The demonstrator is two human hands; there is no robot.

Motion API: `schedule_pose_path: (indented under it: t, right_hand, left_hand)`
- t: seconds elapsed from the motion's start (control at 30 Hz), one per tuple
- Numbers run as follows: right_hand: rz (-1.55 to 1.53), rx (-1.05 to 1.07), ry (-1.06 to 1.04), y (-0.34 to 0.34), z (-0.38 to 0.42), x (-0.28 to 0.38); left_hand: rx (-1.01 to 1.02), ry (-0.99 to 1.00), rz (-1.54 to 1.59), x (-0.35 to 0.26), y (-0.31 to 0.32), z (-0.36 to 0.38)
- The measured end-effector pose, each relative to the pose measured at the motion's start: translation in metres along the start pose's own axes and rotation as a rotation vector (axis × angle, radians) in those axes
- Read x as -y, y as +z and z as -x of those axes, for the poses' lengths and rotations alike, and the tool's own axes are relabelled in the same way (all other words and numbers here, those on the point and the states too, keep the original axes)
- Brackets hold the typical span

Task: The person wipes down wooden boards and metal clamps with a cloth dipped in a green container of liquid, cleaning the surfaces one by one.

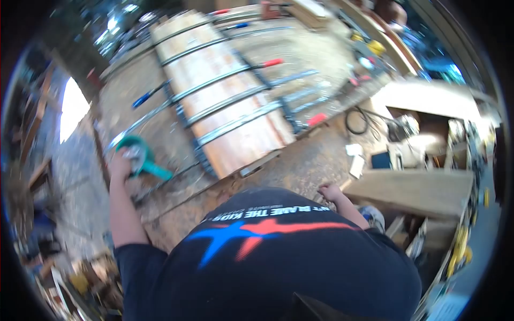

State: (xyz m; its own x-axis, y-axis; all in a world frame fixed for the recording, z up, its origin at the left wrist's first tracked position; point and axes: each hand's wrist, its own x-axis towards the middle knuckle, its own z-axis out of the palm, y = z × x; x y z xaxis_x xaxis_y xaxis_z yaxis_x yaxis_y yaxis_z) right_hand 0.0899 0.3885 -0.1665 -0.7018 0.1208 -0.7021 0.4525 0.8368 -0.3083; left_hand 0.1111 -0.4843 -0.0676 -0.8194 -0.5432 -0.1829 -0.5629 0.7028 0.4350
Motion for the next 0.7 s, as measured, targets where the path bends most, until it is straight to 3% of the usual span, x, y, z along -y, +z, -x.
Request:
schedule_pose_path:
  t: [0.03, 0.1, 0.13, 0.2, 0.23, 0.4, 0.5, 0.6, 0.7]
  right_hand:
    - [0.052, -0.028, -0.033, -0.003, 0.001, -0.007]
    - [0.041, -0.023, -0.037, -0.019, 0.013, 0.005]
    - [0.022, -0.063, -0.073, -0.018, 0.004, -0.009]
    - [-0.04, -0.11, -0.097, -0.016, -0.012, -0.029]
    - [-0.086, -0.105, -0.079, -0.013, -0.009, -0.034]
    - [-0.122, -0.066, -0.04, 0.005, -0.01, -0.08]
    - [-0.132, -0.01, 0.048, 0.001, 0.004, -0.075]
    - [-0.195, 0.007, 0.153, 0.005, 0.011, -0.077]
    - [-0.247, 0.037, 0.155, 0.009, -0.006, -0.077]
  left_hand:
    - [0.048, 0.018, -0.089, -0.048, -0.019, 0.026]
    - [-0.009, 0.125, -0.068, 0.002, 0.014, -0.015]
    - [0.128, -0.014, 0.084, -0.011, 0.006, -0.004]
    - [0.303, -0.056, 0.345, -0.006, 0.007, -0.011]
    - [0.327, -0.09, 0.357, -0.04, -0.009, 0.011]
    - [0.085, 0.085, 0.086, -0.079, -0.025, 0.046]
    - [-0.047, 0.007, 0.217, -0.103, -0.033, 0.063]
    - [-0.149, -0.03, 0.195, -0.089, -0.026, 0.048]
    - [-0.272, 0.019, 0.374, -0.082, -0.014, 0.04]
